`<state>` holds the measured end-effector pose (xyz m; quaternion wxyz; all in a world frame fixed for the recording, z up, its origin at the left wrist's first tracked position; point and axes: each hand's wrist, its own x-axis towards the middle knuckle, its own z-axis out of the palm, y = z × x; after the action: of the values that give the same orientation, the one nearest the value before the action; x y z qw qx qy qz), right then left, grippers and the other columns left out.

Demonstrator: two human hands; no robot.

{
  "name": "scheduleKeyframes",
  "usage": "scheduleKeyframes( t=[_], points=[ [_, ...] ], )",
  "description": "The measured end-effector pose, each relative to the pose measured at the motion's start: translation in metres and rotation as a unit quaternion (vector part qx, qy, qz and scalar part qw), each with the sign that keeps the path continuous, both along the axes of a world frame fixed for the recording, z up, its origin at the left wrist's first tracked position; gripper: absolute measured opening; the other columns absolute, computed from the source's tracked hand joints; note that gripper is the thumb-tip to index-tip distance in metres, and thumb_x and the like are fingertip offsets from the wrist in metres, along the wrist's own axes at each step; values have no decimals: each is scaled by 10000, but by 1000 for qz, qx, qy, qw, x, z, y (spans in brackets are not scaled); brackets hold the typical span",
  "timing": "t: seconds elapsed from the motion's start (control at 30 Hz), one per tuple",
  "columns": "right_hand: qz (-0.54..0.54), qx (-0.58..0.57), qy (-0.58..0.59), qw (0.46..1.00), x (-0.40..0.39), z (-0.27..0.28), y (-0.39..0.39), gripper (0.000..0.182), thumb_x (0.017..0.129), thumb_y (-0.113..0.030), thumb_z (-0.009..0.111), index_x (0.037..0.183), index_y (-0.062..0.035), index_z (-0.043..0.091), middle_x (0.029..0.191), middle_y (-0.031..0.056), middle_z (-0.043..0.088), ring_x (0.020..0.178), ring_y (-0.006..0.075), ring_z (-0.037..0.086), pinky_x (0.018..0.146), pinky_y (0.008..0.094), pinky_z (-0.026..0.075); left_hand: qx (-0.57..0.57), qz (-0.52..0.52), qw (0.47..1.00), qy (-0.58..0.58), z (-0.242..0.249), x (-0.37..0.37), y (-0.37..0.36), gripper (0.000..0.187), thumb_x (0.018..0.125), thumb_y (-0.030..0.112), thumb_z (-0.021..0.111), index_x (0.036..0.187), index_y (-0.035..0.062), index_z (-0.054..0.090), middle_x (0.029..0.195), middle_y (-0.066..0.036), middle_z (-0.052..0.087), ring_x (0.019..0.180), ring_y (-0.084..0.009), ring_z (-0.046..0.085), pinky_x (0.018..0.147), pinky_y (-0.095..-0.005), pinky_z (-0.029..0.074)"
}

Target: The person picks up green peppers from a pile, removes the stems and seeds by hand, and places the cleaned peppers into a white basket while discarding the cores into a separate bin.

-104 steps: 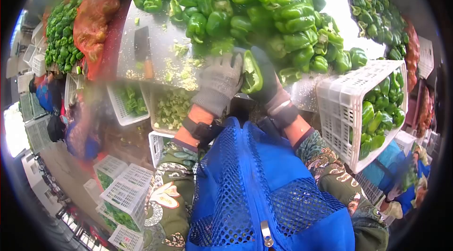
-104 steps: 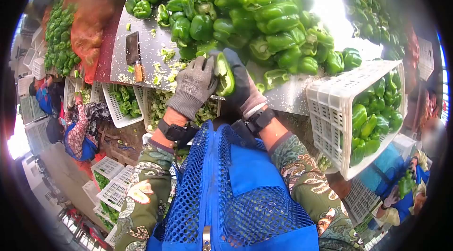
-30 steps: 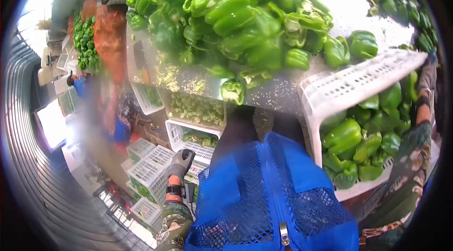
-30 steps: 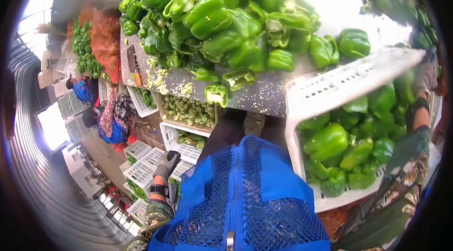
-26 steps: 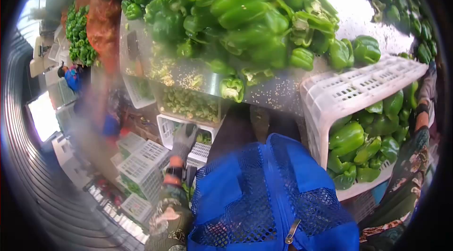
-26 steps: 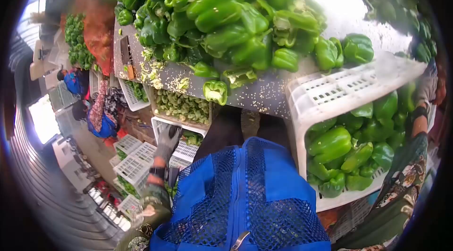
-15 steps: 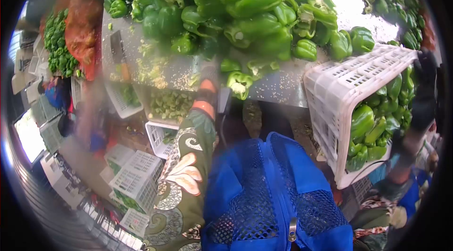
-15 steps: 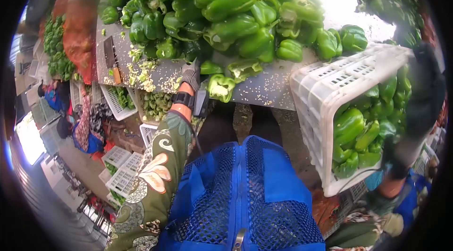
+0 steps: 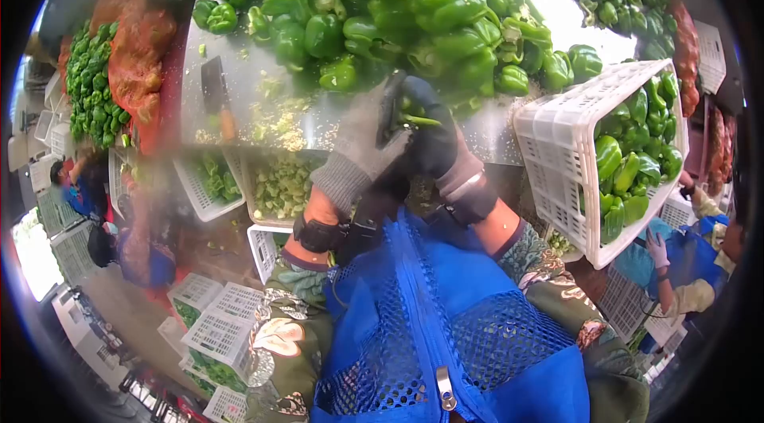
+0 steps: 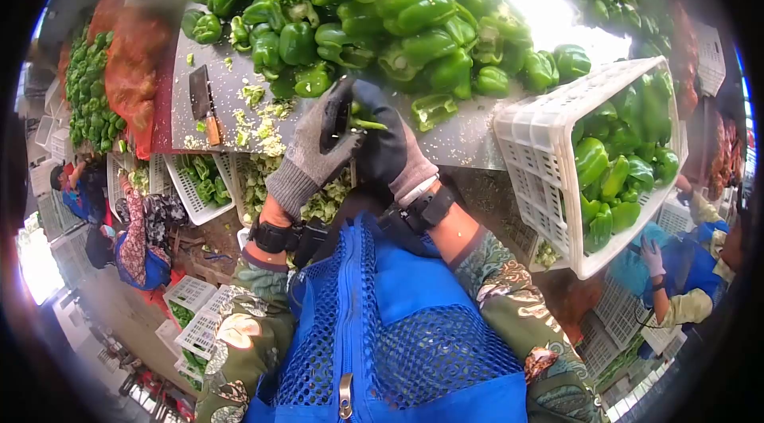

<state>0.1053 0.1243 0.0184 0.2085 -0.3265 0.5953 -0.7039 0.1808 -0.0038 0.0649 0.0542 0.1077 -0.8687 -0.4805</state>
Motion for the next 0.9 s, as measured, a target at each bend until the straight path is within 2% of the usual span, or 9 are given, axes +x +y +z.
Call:
scheduleKeyframes(
  t=[0.13,0.17,0.23,0.37,0.53,0.63,0.67,0.8,0.9],
  points=[
    [112,-102,-291,945,5,32,-7,424,810,24,601,1219,-17,496,1149,118,584,1036,201,580,921,332,466,141,-36,988,-44,30,8,-15,688,761,131,679,1371,19,382,1277,-178,518,1170,-301,513,983,-377,414],
    [130,-126,-323,929,7,46,-7,397,809,17,612,1193,-17,513,1122,112,595,1009,193,588,904,331,476,55,-42,997,-39,30,12,-15,697,754,154,690,1365,19,383,1257,-185,522,1147,-317,518,968,-388,420],
    [76,-87,-143,983,16,57,-3,378,810,11,619,1175,-21,529,1116,111,593,1009,196,585,899,332,475,-117,-50,992,-26,26,19,-11,717,739,199,710,1352,18,383,1217,-198,531,1101,-349,528,938,-411,432],
    [12,45,47,998,20,53,-10,364,808,2,623,1160,-24,538,1126,104,588,1023,205,576,907,332,466,-178,-45,983,13,40,23,-5,724,750,249,701,1329,-14,353,1175,-223,503,1081,-350,520,936,-400,421],
    [60,-25,-113,991,15,68,-21,424,821,-22,638,1227,-5,514,1181,104,573,1088,200,553,945,323,440,-284,24,957,54,53,23,3,633,763,228,685,1281,1,398,1153,-199,507,1023,-320,550,885,-390,454],
    [104,-69,-219,968,19,105,-26,449,880,-157,597,1288,-9,484,1208,94,564,1103,170,541,950,304,433,173,52,976,120,57,23,-16,594,790,71,691,1293,-6,384,1105,-111,532,1003,-200,560,845,-318,479],
    [113,-68,-190,973,19,103,-27,466,900,-218,576,1307,-13,475,1219,89,560,1104,159,537,952,295,429,179,47,981,63,64,24,-22,571,800,-5,677,1287,-11,379,1095,-56,521,979,-123,543,837,-267,483],
    [117,-55,-76,989,16,126,-5,492,908,-263,586,1328,-34,471,1244,71,547,1105,138,526,966,270,408,180,-22,983,-4,79,28,-26,661,790,56,705,1347,33,350,1173,-89,530,1000,-146,561,856,-284,477],
    [86,35,14,996,15,135,3,471,902,-259,607,1304,-41,494,1216,49,557,1077,121,531,946,264,416,-11,-52,998,26,90,31,-15,722,773,71,709,1384,58,325,1225,-128,521,980,-179,574,853,-293,474]
  ],
)
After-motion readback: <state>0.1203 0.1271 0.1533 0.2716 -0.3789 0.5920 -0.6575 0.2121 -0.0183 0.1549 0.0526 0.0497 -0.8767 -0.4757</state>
